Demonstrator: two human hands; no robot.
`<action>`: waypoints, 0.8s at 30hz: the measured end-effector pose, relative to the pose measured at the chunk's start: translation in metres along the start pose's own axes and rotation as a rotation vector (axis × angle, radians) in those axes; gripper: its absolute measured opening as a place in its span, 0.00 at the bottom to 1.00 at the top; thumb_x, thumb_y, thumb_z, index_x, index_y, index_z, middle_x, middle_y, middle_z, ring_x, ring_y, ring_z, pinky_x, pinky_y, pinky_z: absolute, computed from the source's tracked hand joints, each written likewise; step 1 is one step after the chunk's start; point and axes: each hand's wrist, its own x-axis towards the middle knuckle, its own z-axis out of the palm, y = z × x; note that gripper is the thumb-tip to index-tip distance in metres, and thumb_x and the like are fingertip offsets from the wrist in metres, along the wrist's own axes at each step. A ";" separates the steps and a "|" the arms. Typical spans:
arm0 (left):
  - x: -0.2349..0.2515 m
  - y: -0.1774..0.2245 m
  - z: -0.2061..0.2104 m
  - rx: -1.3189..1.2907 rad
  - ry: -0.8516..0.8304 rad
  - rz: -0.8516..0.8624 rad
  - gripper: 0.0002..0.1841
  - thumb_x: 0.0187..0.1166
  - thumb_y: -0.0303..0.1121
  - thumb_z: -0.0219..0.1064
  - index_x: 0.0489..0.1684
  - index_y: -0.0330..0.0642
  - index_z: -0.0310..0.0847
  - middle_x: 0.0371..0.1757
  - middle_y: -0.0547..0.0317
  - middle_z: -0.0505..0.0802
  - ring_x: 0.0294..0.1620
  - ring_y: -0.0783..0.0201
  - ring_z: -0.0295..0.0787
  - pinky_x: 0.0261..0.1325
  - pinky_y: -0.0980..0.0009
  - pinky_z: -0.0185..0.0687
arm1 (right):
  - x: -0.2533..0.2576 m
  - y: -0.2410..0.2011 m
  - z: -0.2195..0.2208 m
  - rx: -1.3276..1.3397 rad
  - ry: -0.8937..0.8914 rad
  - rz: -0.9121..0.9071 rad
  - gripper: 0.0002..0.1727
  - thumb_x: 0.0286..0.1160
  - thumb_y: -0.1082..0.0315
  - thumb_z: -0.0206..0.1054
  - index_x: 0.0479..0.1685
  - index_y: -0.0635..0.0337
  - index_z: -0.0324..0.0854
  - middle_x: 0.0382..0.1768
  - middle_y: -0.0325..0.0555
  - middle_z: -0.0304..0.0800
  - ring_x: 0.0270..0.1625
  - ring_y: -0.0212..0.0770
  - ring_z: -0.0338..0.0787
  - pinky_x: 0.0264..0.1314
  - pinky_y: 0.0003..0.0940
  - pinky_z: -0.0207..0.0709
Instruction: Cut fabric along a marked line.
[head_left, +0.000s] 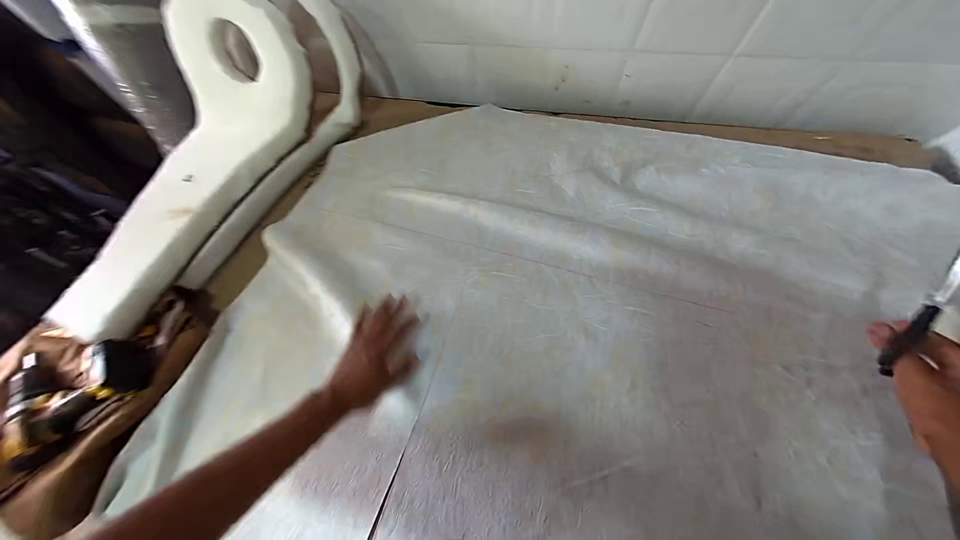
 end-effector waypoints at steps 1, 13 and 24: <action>-0.047 0.033 0.003 -0.046 -0.085 0.064 0.36 0.79 0.65 0.60 0.89 0.68 0.66 0.96 0.68 0.57 0.98 0.57 0.38 0.95 0.35 0.37 | -0.033 -0.019 0.010 0.050 -0.013 -0.029 0.29 0.89 0.51 0.59 0.74 0.68 0.76 0.69 0.57 0.84 0.68 0.43 0.87 0.75 0.45 0.79; -0.226 0.054 0.011 -0.209 -0.388 0.219 0.36 0.83 0.65 0.53 0.94 0.78 0.50 0.99 0.66 0.42 0.99 0.49 0.25 0.89 0.24 0.25 | -0.538 -0.248 0.242 0.905 -0.999 0.656 0.33 0.89 0.42 0.55 0.36 0.68 0.86 0.36 0.57 0.93 0.29 0.46 0.92 0.23 0.37 0.86; -0.238 0.036 0.021 -0.273 -0.400 0.311 0.44 0.79 0.58 0.61 0.97 0.60 0.47 0.99 0.60 0.37 0.98 0.43 0.22 0.87 0.20 0.24 | -0.550 -0.307 0.301 0.669 -0.724 0.845 0.37 0.89 0.39 0.53 0.31 0.69 0.83 0.29 0.58 0.88 0.21 0.44 0.86 0.15 0.33 0.78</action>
